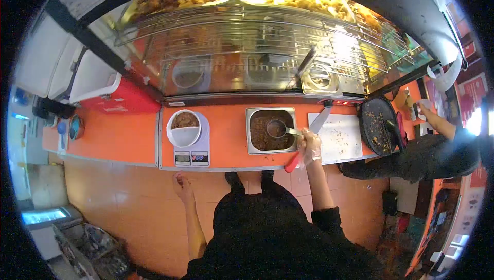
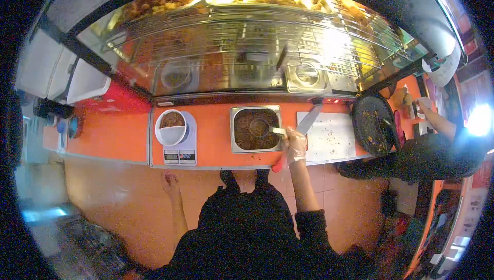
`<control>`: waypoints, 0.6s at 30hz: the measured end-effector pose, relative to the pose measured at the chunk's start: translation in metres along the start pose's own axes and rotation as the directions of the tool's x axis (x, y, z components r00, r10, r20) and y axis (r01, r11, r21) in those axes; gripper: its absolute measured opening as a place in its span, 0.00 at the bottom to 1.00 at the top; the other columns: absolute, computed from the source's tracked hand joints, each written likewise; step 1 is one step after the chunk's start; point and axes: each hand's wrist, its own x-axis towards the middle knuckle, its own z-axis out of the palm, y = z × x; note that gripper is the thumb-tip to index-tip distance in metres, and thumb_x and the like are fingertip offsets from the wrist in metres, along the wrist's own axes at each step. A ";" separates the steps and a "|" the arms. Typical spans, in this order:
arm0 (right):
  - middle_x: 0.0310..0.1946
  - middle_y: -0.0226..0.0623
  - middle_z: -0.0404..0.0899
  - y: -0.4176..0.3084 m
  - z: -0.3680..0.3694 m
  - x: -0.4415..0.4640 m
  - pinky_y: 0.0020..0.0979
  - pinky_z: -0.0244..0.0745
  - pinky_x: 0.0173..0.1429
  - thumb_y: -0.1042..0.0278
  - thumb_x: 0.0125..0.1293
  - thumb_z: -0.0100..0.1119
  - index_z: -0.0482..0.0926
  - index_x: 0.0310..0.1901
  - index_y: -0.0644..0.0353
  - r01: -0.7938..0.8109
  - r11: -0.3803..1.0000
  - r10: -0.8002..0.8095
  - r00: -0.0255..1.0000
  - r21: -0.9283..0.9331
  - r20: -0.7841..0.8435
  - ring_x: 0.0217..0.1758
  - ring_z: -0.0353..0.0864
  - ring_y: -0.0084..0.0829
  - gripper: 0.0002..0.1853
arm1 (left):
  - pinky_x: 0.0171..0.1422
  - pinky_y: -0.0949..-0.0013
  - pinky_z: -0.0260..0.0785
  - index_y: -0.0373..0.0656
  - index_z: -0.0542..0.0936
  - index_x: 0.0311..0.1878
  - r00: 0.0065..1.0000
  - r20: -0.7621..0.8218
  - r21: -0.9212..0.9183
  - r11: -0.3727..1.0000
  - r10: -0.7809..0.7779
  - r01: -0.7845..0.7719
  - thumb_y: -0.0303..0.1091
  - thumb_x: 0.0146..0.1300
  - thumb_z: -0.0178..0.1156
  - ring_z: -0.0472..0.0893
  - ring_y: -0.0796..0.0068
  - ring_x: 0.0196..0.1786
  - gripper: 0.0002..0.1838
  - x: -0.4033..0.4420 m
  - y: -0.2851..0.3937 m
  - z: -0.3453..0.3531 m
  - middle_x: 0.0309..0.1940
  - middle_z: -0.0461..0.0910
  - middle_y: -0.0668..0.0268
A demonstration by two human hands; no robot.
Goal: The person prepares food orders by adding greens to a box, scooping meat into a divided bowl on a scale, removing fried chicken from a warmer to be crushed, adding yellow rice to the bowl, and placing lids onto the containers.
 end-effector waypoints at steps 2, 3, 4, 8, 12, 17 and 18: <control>0.21 0.23 0.72 -0.007 -0.002 0.000 0.18 0.61 0.22 0.69 0.64 0.59 0.77 0.31 0.58 0.030 0.975 -0.041 0.998 0.221 0.045 0.20 0.67 0.15 0.05 | 0.30 0.80 0.62 0.42 0.75 0.46 0.998 0.024 -0.012 0.998 -0.057 0.057 0.27 0.66 0.51 0.67 0.86 0.26 0.07 0.001 -0.002 -0.002 0.28 0.70 0.73; 0.22 0.23 0.72 -0.028 0.004 -0.015 0.18 0.62 0.25 0.69 0.63 0.59 0.77 0.31 0.57 0.042 0.998 -0.043 0.999 0.046 0.012 0.23 0.69 0.15 0.05 | 0.31 0.78 0.63 0.41 0.75 0.45 0.992 0.037 -0.025 0.993 -0.117 0.118 0.28 0.67 0.52 0.68 0.85 0.26 0.07 0.000 -0.002 0.000 0.28 0.70 0.73; 0.22 0.23 0.72 -0.042 0.009 -0.022 0.18 0.62 0.25 0.69 0.63 0.59 0.77 0.31 0.57 0.045 0.998 -0.046 0.999 0.052 0.005 0.23 0.69 0.15 0.05 | 0.31 0.78 0.63 0.41 0.75 0.45 0.992 0.046 -0.024 0.993 -0.113 0.114 0.28 0.67 0.52 0.68 0.85 0.26 0.07 -0.003 -0.004 0.001 0.28 0.70 0.73; 0.20 0.21 0.69 -0.093 0.025 -0.049 0.18 0.61 0.23 0.70 0.64 0.59 0.78 0.33 0.57 0.158 0.981 -0.169 0.981 0.114 0.092 0.20 0.67 0.13 0.03 | 0.38 0.77 0.65 0.40 0.75 0.43 0.997 0.073 0.158 0.987 0.006 -0.018 0.34 0.66 0.55 0.71 0.82 0.33 0.08 -0.019 0.031 0.023 0.30 0.72 0.72; 0.19 0.20 0.68 -0.116 0.041 -0.058 0.17 0.57 0.19 0.71 0.65 0.57 0.76 0.31 0.56 0.195 0.977 -0.201 0.978 0.092 0.061 0.17 0.64 0.13 0.04 | 0.45 0.74 0.67 0.38 0.75 0.48 0.862 0.502 0.179 0.984 -0.073 -0.021 0.35 0.67 0.55 0.74 0.79 0.40 0.12 -0.040 0.098 0.090 0.35 0.75 0.68; 0.19 0.20 0.69 -0.065 0.022 -0.022 0.17 0.58 0.21 0.70 0.66 0.57 0.77 0.31 0.55 0.090 0.995 -0.091 0.996 0.045 0.013 0.18 0.63 0.11 0.05 | 0.47 0.72 0.67 0.37 0.74 0.51 0.687 0.668 0.104 0.950 -0.287 0.295 0.33 0.67 0.54 0.73 0.79 0.41 0.13 -0.027 0.105 0.153 0.39 0.74 0.68; 0.19 0.20 0.69 -0.048 0.015 -0.014 0.17 0.58 0.21 0.70 0.66 0.57 0.77 0.31 0.55 0.087 0.995 -0.087 0.996 0.051 0.008 0.18 0.63 0.11 0.05 | 0.44 0.73 0.67 0.38 0.74 0.51 0.761 0.627 0.100 0.986 -0.165 0.132 0.33 0.67 0.54 0.73 0.79 0.38 0.13 -0.023 0.094 0.157 0.36 0.74 0.68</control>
